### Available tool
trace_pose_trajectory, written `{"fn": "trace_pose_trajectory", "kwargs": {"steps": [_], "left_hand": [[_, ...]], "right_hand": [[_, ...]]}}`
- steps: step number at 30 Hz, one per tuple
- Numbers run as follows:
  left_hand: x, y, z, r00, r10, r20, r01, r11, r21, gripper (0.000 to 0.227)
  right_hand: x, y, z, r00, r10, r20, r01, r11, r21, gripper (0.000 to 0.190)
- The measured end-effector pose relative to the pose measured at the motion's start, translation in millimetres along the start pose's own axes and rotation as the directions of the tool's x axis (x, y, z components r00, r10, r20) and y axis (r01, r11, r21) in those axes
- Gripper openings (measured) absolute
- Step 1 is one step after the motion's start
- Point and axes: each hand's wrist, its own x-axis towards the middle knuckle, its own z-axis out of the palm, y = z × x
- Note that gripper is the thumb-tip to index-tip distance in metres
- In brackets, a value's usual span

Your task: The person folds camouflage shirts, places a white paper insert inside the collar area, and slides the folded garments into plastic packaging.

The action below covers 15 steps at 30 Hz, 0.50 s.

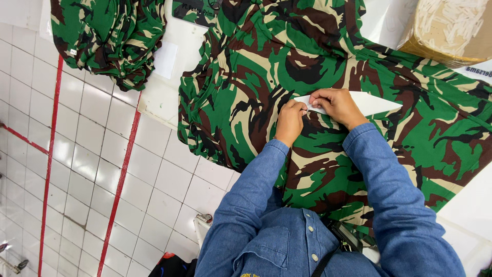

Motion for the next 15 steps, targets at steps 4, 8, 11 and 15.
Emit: {"fn": "trace_pose_trajectory", "kwargs": {"steps": [4,8,11,15], "left_hand": [[5.0,0.2,-2.3,0.999,-0.029,0.024,0.030,0.997,-0.075,0.003],[6.3,-3.3,-4.6,0.999,-0.044,0.023,0.046,0.994,-0.097,0.004],[4.8,-6.7,-3.8,0.999,-0.048,0.021,0.051,0.989,-0.137,0.007],[1.4,-10.5,0.6,0.996,-0.078,0.032,0.081,0.992,-0.098,0.004]], "right_hand": [[8.9,2.8,-6.6,0.995,-0.003,0.104,0.002,1.000,0.010,0.006],[9.7,-1.1,2.6,0.987,-0.059,0.151,0.062,0.998,-0.010,0.005],[-3.4,-0.3,11.3,0.994,-0.071,0.083,0.075,0.996,-0.046,0.004],[-20.6,-5.5,-5.0,0.987,-0.162,-0.013,0.162,0.987,-0.024,0.007]]}}
